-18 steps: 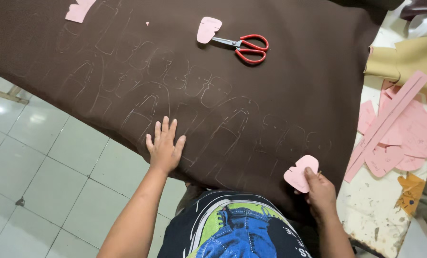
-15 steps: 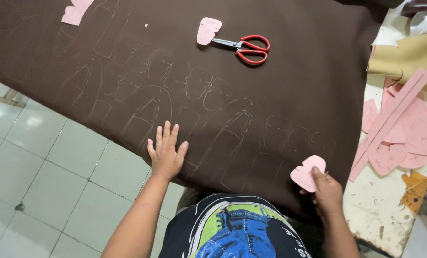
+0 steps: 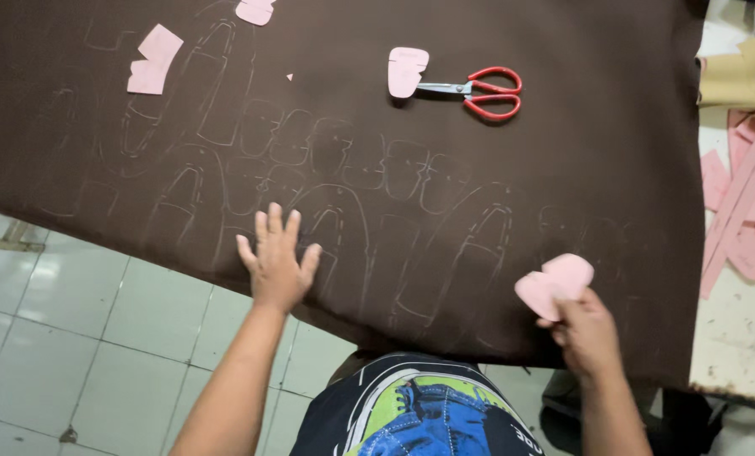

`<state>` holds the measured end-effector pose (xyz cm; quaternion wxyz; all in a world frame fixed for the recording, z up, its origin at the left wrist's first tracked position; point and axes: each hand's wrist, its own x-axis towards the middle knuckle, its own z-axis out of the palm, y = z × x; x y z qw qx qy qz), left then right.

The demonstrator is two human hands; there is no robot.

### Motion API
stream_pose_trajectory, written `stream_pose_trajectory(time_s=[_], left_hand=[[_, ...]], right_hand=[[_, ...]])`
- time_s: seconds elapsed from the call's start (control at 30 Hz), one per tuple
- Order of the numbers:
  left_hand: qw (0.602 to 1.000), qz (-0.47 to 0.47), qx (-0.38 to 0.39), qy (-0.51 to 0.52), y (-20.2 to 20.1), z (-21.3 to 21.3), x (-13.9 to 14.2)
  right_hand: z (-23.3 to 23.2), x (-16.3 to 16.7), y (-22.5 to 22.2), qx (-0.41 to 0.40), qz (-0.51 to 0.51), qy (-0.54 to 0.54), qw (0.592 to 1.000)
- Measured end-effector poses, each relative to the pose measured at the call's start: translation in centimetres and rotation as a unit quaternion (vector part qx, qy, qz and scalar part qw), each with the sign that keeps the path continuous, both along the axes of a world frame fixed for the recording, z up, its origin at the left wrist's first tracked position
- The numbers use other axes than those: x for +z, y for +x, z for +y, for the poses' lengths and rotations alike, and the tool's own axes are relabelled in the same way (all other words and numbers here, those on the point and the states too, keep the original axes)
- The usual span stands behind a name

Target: The person places pink paper pattern pieces on a sheet of brown leather and traces around each pattern with a marking pen, repositioning the patterns to trace outlines of shoe components onto the leather. The person smooths and aligns each pattern piece before tracing its edges.

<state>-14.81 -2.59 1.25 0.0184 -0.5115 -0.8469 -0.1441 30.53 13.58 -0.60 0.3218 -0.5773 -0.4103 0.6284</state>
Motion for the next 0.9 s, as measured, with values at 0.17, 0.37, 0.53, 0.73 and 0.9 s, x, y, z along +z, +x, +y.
stream_pose_trajectory(time_s=[0.17, 0.37, 0.53, 0.73, 0.9], left_hand=[[0.997, -0.060, 0.039, -0.020, -4.7, -0.9, 0.8], [0.996, -0.076, 0.033, -0.027, -5.4, -0.9, 1.1], [0.997, -0.042, 0.039, -0.044, -6.1, -1.0, 1.3], [0.999, -0.007, 0.032, -0.033, -7.0, -1.4, 0.3], [1.000, -0.005, 0.020, -0.014, -7.5, -1.7, -0.9]], right_hand=[[-2.3, 0.5, -5.6, 0.061, -0.057, -0.010, 0.996], [-2.3, 2.3, -6.1, 0.002, -0.059, -0.010, 0.998], [-2.8, 2.7, -6.9, -0.012, -0.063, -0.012, 0.998], [-5.0, 2.4, -8.6, -0.056, -0.113, 0.040, 0.991], [-5.6, 2.2, -9.2, -0.075, -0.162, 0.100, 0.979]])
